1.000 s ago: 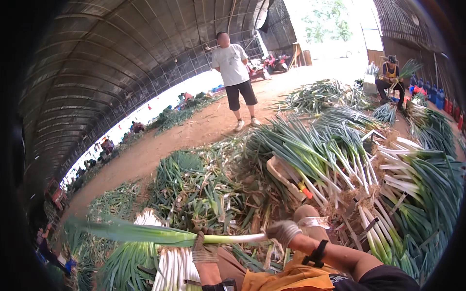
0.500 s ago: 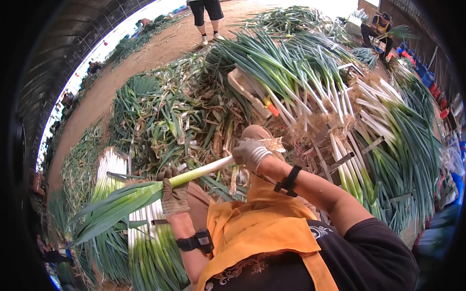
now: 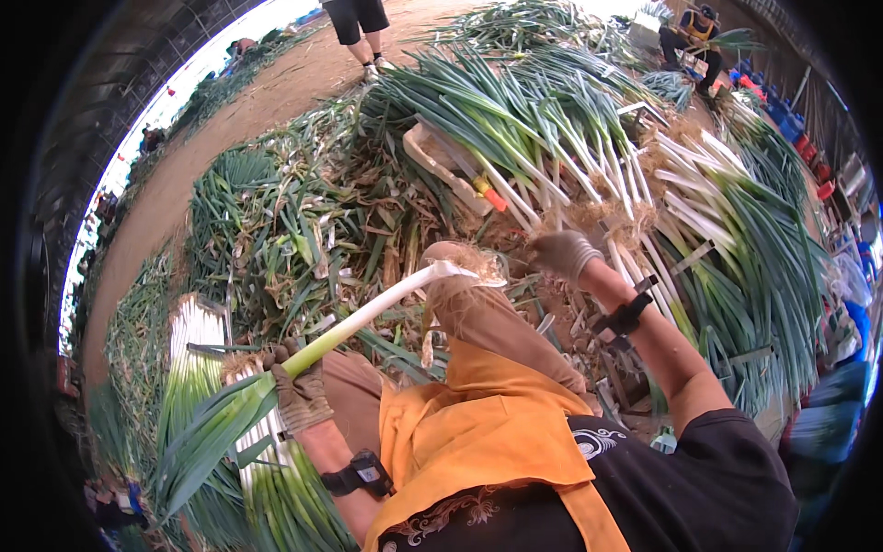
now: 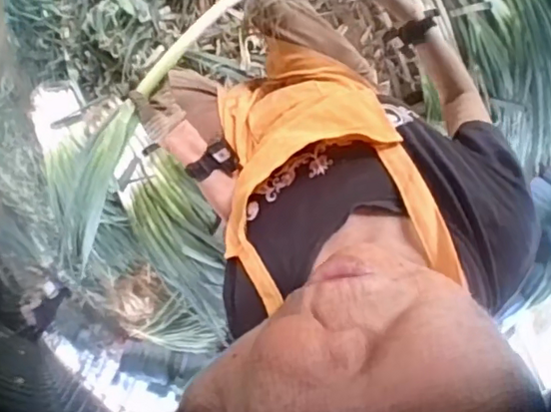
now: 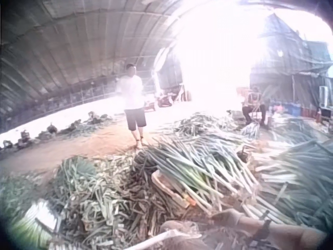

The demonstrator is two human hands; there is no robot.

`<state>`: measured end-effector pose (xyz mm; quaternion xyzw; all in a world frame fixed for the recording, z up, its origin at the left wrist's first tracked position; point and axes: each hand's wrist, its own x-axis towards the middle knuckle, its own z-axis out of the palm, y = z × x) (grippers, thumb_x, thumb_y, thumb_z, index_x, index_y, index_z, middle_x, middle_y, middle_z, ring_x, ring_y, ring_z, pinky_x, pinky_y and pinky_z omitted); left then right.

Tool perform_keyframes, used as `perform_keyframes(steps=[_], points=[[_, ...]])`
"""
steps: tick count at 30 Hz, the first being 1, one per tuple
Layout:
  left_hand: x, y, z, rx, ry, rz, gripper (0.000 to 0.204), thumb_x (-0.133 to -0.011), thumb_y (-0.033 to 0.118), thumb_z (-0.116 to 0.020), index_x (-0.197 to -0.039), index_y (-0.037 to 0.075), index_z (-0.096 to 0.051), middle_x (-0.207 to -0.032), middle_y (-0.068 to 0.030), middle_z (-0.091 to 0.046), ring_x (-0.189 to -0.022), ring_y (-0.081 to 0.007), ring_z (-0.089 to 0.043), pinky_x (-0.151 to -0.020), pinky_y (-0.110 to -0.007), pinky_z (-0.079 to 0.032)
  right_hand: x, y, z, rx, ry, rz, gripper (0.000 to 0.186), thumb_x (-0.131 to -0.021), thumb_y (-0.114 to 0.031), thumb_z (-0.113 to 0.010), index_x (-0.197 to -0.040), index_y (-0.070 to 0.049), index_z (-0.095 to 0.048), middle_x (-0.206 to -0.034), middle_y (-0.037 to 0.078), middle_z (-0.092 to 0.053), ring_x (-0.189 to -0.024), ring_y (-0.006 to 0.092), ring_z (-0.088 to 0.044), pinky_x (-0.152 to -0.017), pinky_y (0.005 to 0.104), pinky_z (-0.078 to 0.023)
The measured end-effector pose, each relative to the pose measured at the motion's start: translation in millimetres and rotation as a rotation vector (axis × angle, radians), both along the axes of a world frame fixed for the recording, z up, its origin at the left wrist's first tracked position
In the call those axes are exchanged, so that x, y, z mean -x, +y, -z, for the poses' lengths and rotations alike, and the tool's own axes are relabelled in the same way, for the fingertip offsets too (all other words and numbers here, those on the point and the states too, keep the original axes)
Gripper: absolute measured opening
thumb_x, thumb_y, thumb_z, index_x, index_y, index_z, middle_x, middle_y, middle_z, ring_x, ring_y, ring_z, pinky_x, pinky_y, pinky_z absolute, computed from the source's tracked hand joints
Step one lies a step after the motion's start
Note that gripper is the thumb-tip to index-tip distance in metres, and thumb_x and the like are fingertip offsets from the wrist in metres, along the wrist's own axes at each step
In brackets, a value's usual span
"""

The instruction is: The person cleans leeks by hand, peeling away the outer layers and pulling off the roots before placing them onto a metal rack.

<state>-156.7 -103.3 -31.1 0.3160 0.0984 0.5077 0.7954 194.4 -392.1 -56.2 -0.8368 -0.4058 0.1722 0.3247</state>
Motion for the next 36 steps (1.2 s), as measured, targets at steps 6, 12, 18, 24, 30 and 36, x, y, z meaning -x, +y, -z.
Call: perform_keyframes(steps=[6,12,18,24,30,36], points=[[3.0,-8.9,-21.1,-0.161,-0.006,-0.028,0.029,-0.082,0.021,-0.058,-0.109,0.015,-0.050,-0.107,-0.0034,-0.058,-0.112,-0.0227,-0.047,-0.086,-0.052,-0.043,72.6,84.8,-42.1,-0.493,-0.223,-0.027,0.063,-0.068,-0.019,-0.072,-0.120,0.001,-0.042,-0.110,0.021,-0.054,-0.098,0.0263,-0.056,-0.079,0.0317,-0.046],[-0.9,-41.2,-49.0,-0.078,-0.020,-0.115,0.025,-0.081,0.013,-0.059,-0.105,0.012,-0.052,-0.105,-0.0051,-0.057,-0.108,-0.0255,-0.049,-0.086,-0.051,-0.045,71.9,133.3,-62.4,-0.470,-0.442,0.077,0.022,-0.074,-0.022,-0.060,-0.091,-0.009,-0.056,-0.093,0.015,-0.058,-0.077,0.0345,-0.056,-0.064,0.0389,-0.046],[-2.1,-54.1,-53.4,-0.099,-0.018,-0.090,0.025,-0.081,0.013,-0.059,-0.105,0.011,-0.052,-0.104,-0.0063,-0.056,-0.104,-0.0264,-0.049,-0.088,-0.049,-0.043,36.6,156.8,-66.0,-0.227,-0.529,0.225,0.014,-0.071,-0.020,-0.055,-0.074,-0.012,-0.066,-0.085,0.010,-0.063,-0.075,0.0305,-0.061,-0.065,0.0365,-0.050],[1.2,-49.4,-51.9,-0.202,0.086,-0.148,0.030,-0.078,0.018,-0.064,-0.102,0.009,-0.051,-0.102,-0.0068,-0.055,-0.104,-0.0268,-0.049,-0.087,-0.050,-0.045,-31.6,183.8,-27.4,0.192,-0.459,0.385,0.016,-0.071,-0.020,-0.054,-0.069,-0.010,-0.066,-0.078,0.013,-0.064,-0.065,0.0314,-0.061,-0.059,0.0370,-0.048],[27.9,-37.0,-112.8,-0.045,-0.029,-0.283,0.024,-0.077,0.011,-0.063,-0.097,0.008,-0.050,-0.101,-0.0065,-0.058,-0.105,-0.0240,-0.051,-0.087,-0.046,-0.048,-160.2,81.0,66.3,0.119,-0.284,0.776,0.019,-0.065,-0.009,-0.066,-0.083,-0.005,-0.065,-0.074,0.014,-0.063,-0.064,0.0240,-0.061,-0.055,0.0330,-0.048],[37.8,-35.6,-95.2,-0.089,0.127,-0.333,0.029,-0.082,0.017,-0.059,-0.105,0.006,-0.046,-0.107,-0.0061,-0.053,-0.105,-0.0226,-0.050,-0.092,-0.045,-0.043,6.5,175.9,-8.2,-0.572,0.332,-0.263,0.062,-0.064,-0.018,-0.073,-0.118,-0.004,-0.047,-0.109,0.011,-0.057,-0.092,0.0169,-0.055,-0.080,0.0294,-0.045]])
